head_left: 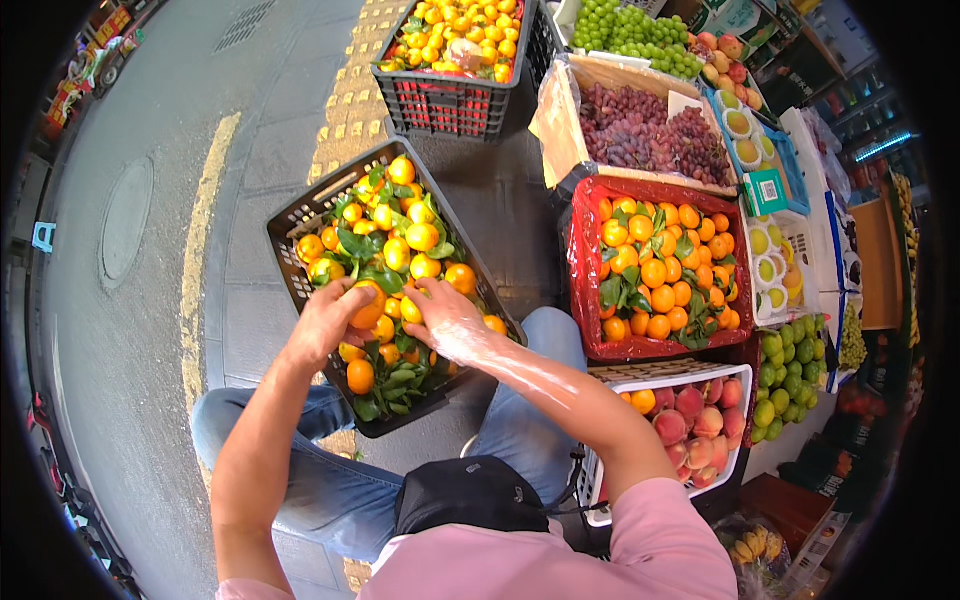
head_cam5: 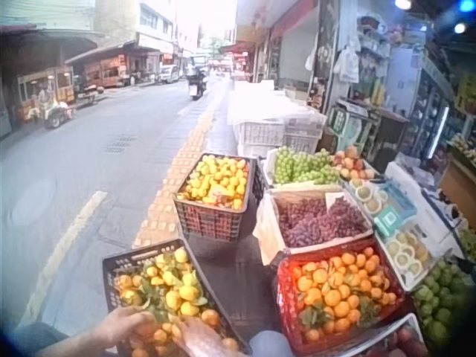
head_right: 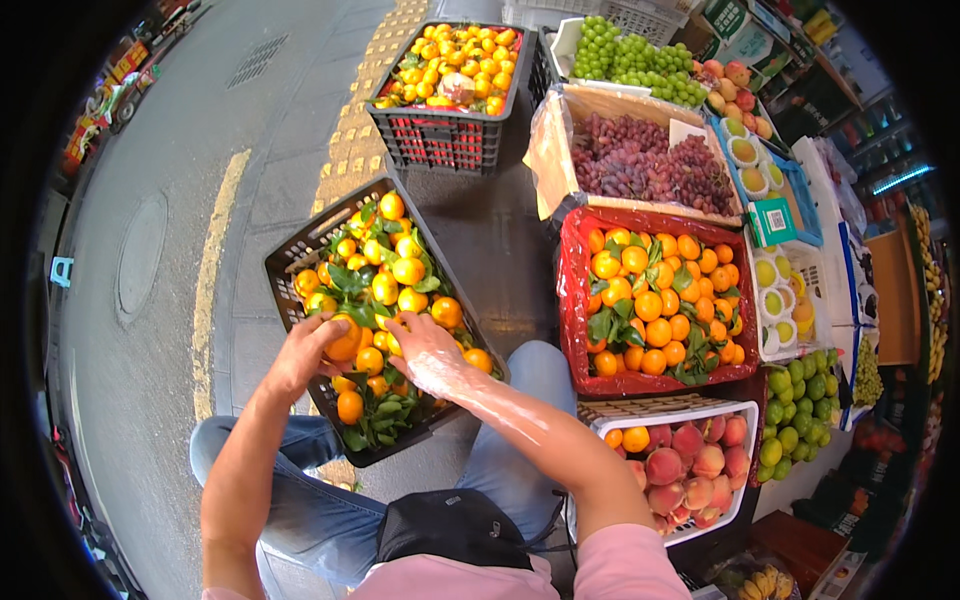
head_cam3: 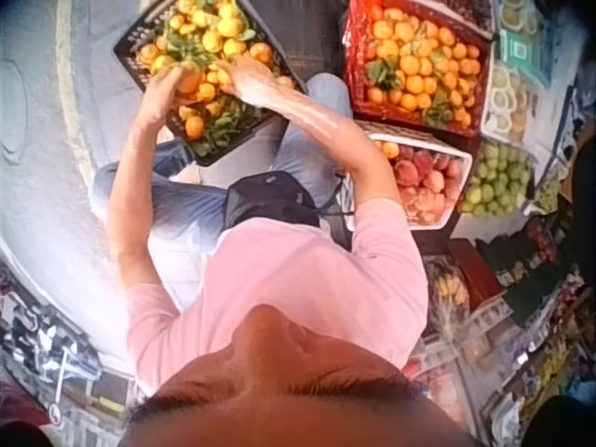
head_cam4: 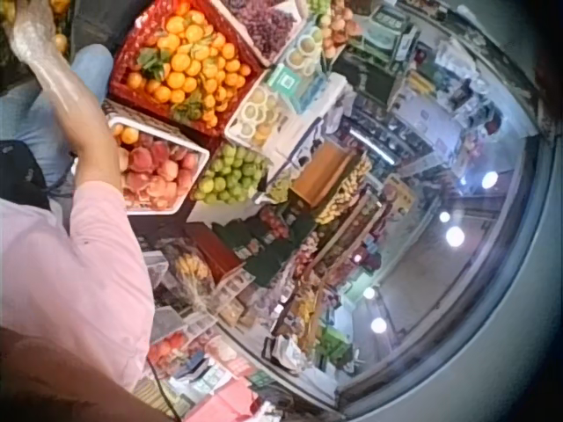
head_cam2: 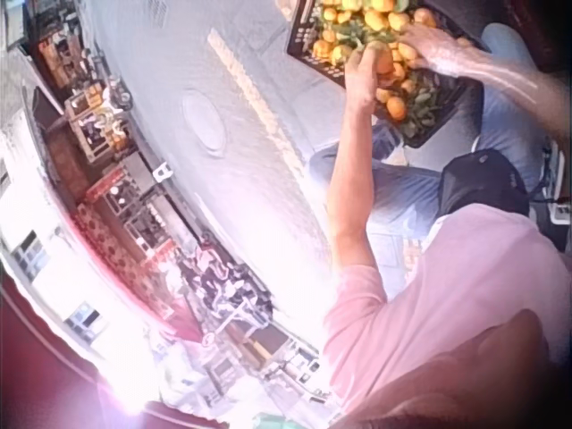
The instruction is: The person arranges crates of oranges and other fruits at a street-side stall, then picks up and peels an orange by hand. The person continues to handle and reposition oranges within the crates.
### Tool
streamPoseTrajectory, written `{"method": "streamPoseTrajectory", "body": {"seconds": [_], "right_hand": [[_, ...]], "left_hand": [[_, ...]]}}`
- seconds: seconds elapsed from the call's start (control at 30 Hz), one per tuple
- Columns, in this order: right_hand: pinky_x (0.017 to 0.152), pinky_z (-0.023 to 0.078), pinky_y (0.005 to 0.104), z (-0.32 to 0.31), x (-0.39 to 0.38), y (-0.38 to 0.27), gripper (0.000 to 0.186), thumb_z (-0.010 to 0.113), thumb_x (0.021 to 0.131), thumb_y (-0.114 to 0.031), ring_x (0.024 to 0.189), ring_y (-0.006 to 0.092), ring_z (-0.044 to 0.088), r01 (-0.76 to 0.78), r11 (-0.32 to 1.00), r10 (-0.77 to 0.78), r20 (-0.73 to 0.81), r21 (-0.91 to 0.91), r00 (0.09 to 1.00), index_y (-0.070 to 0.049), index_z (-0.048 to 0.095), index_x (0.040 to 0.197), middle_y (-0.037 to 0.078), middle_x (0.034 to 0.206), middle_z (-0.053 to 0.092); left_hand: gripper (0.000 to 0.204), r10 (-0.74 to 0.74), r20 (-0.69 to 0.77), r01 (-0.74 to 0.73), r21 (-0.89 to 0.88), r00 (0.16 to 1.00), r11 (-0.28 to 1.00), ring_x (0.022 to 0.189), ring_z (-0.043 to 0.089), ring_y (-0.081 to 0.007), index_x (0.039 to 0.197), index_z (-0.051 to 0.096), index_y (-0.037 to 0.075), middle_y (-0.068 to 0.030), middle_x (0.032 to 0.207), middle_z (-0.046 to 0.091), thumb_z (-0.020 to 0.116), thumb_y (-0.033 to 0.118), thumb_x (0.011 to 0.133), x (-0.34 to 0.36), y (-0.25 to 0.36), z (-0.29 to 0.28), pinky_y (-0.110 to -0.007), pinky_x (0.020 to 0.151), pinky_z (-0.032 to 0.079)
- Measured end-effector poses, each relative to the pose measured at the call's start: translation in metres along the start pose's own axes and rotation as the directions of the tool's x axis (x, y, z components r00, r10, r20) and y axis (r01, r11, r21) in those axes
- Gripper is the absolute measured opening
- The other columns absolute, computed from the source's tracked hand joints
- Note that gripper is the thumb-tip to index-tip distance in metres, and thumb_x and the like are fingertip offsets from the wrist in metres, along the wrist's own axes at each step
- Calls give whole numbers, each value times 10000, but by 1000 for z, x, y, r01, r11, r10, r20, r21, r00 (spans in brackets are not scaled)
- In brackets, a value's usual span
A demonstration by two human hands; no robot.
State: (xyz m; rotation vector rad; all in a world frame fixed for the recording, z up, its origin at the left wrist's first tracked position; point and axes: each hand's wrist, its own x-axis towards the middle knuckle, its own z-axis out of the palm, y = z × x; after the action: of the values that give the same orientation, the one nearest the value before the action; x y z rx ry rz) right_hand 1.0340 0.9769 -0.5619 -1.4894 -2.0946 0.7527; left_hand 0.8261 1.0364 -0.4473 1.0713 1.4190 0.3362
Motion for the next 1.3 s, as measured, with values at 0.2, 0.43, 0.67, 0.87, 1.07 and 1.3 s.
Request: {"method": "streamPoseTrajectory", "body": {"seconds": [0.2, 0.43, 0.67, 0.87, 1.07, 1.3], "right_hand": [[837, 536, 399, -3, 31, 2, 459, 749, 853, -234, 972, 295, 667, -321, 879, 295, 125, 353, 947, -44, 574, 1234, 152, 1064, 662], [738, 539, 270, -85, -3, -37, 319, 698, 913, -184, 887, 119, 631, -425, 194, 347, 343, 884, 873, -25, 588, 1167, 49, 988, 658], [861, 499, 254, -118, -13, -66, 534, 769, 901, -201, 944, 90, 615, -242, 337, 256, 159, 910, 954, 57, 557, 1317, 45, 1008, 666], [824, 510, 250, -124, -41, 2, 328, 755, 907, -224, 911, 84, 634, -246, 445, 470, 10, 861, 883, 7, 685, 1130, 19, 1007, 688], [645, 550, 302, -202, -111, 152, 482, 753, 868, -252, 865, 150, 635, -339, 380, 878, -219, 861, 426, -66, 556, 1267, 73, 1068, 631], [834, 519, 353, -222, -137, 219, 529, 723, 907, -220, 993, 226, 623, -466, 695, 719, -526, 547, 454, -1, 562, 1362, 125, 1194, 643]], "left_hand": [[580, -130, 290, 268, -512, 948, 816, 684, 698, -180, 1202, 616, 15, -165, 913, 731, 521, 549, 996, 0, -5, -5, -259, 581, 565], [534, 246, 352, -5, -565, 903, 825, 829, 711, -203, 1260, 577, 17, -136, 1060, 713, 530, 489, 1015, -16, 10, 16, -284, 673, 581], [662, 339, 452, 5, -606, 825, 796, 903, 674, -195, 1341, 506, 60, -89, 1119, 669, 455, 623, 997, -16, 17, 30, -307, 714, 562], [668, 208, 477, 126, -578, 854, 806, 831, 654, -181, 1298, 547, 68, -117, 1050, 700, 366, 647, 1019, -15, 16, 43, -297, 678, 533], [683, 150, 452, 167, -589, 879, 791, 790, 635, -169, 1201, 604, 63, -109, 987, 706, 308, 655, 1030, -19, 25, 50, -289, 664, 479], [647, 115, 318, 132, -659, 941, 740, 757, 617, -161, 1190, 599, 88, -98, 945, 702, 365, 663, 1011, -20, 38, 47, -284, 657, 456]]}}
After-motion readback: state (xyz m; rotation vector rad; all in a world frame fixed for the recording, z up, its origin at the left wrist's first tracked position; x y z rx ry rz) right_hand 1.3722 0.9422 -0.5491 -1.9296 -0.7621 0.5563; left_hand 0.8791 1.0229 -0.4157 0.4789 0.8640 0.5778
